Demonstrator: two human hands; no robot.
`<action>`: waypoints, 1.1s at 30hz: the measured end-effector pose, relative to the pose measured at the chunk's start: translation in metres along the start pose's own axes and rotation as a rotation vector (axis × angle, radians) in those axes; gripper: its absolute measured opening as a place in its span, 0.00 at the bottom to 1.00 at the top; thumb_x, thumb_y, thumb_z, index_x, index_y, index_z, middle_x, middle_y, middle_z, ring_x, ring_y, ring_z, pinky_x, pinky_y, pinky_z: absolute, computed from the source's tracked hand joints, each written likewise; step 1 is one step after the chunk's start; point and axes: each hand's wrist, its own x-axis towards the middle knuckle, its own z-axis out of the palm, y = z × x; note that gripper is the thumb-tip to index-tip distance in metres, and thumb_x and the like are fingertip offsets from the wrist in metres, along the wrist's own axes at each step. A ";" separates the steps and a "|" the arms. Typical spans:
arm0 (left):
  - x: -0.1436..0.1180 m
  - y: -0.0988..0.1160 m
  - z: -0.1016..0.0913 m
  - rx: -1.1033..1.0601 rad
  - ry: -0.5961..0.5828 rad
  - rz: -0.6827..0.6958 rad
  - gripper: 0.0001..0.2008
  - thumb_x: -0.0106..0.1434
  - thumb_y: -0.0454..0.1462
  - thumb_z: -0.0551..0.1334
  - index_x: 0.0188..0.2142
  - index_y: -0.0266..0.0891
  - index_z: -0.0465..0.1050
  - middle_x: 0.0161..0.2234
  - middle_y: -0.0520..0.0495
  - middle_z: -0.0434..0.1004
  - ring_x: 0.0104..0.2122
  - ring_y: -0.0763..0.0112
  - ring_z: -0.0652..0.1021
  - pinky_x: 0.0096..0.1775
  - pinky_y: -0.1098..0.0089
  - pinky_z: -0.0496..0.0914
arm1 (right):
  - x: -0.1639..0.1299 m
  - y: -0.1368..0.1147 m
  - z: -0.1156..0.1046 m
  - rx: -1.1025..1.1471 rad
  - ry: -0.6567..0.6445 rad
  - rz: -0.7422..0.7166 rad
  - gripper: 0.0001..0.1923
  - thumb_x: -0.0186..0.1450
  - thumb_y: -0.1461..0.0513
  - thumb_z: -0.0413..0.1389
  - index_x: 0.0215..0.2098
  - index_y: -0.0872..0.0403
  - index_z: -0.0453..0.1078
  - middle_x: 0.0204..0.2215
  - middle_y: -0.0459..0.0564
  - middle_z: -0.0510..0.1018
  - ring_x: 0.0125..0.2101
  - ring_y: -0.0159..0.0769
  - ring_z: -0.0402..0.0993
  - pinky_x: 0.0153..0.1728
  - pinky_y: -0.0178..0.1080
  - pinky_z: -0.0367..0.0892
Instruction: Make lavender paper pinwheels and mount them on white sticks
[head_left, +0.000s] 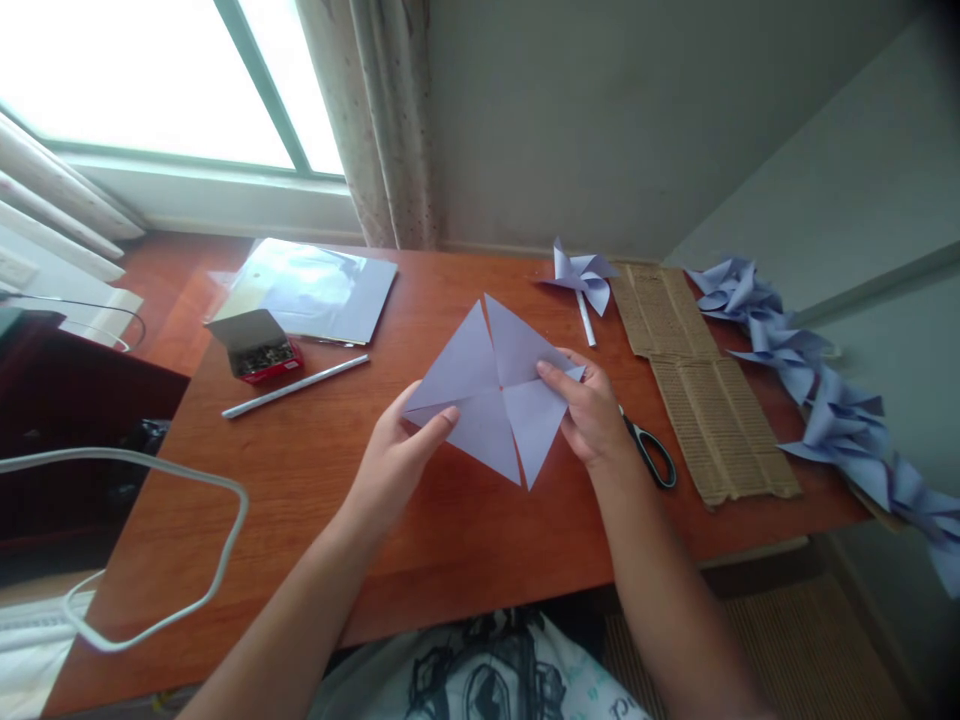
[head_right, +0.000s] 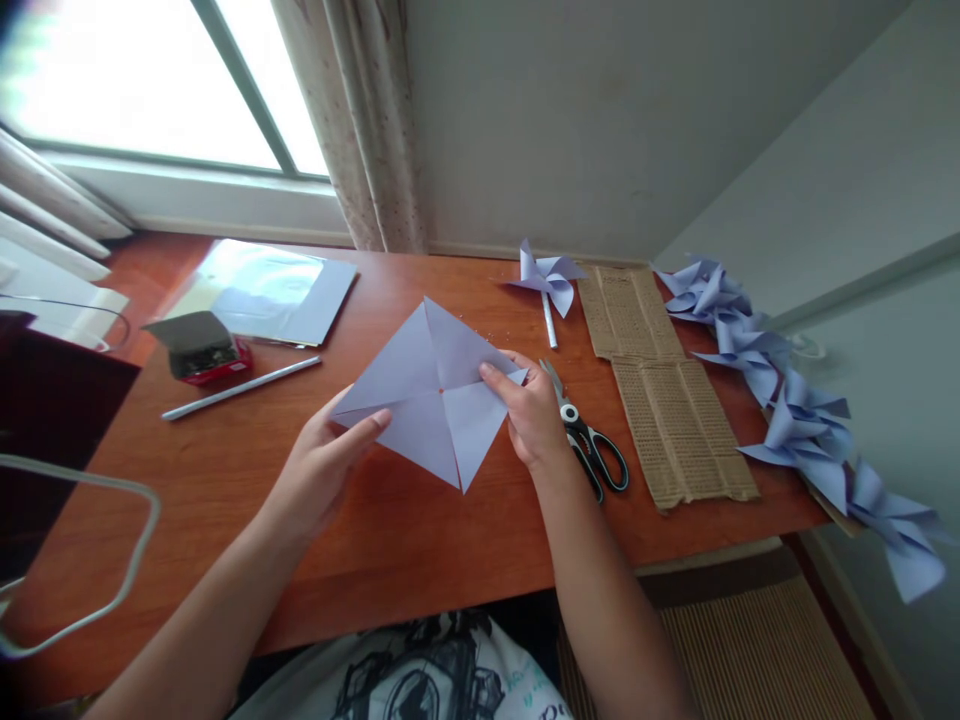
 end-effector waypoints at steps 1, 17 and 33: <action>0.001 0.000 -0.002 -0.023 0.002 -0.004 0.17 0.58 0.42 0.72 0.45 0.39 0.78 0.43 0.44 0.84 0.42 0.61 0.81 0.42 0.70 0.72 | -0.001 -0.001 -0.001 -0.018 0.008 -0.006 0.14 0.54 0.58 0.71 0.36 0.51 0.78 0.32 0.44 0.85 0.31 0.35 0.80 0.36 0.37 0.76; 0.010 0.004 -0.020 0.252 0.040 0.086 0.08 0.58 0.40 0.70 0.35 0.39 0.79 0.31 0.50 0.78 0.30 0.71 0.74 0.32 0.75 0.66 | -0.006 -0.014 -0.019 -0.306 -0.175 -0.131 0.11 0.59 0.56 0.68 0.39 0.49 0.80 0.38 0.46 0.85 0.40 0.38 0.80 0.44 0.40 0.74; 0.007 0.019 0.002 0.984 -0.005 0.566 0.14 0.63 0.36 0.62 0.48 0.44 0.77 0.44 0.44 0.82 0.44 0.58 0.79 0.49 0.63 0.69 | -0.006 0.006 -0.006 -0.511 -0.141 -0.355 0.06 0.63 0.56 0.64 0.34 0.50 0.79 0.34 0.47 0.84 0.35 0.38 0.80 0.38 0.39 0.74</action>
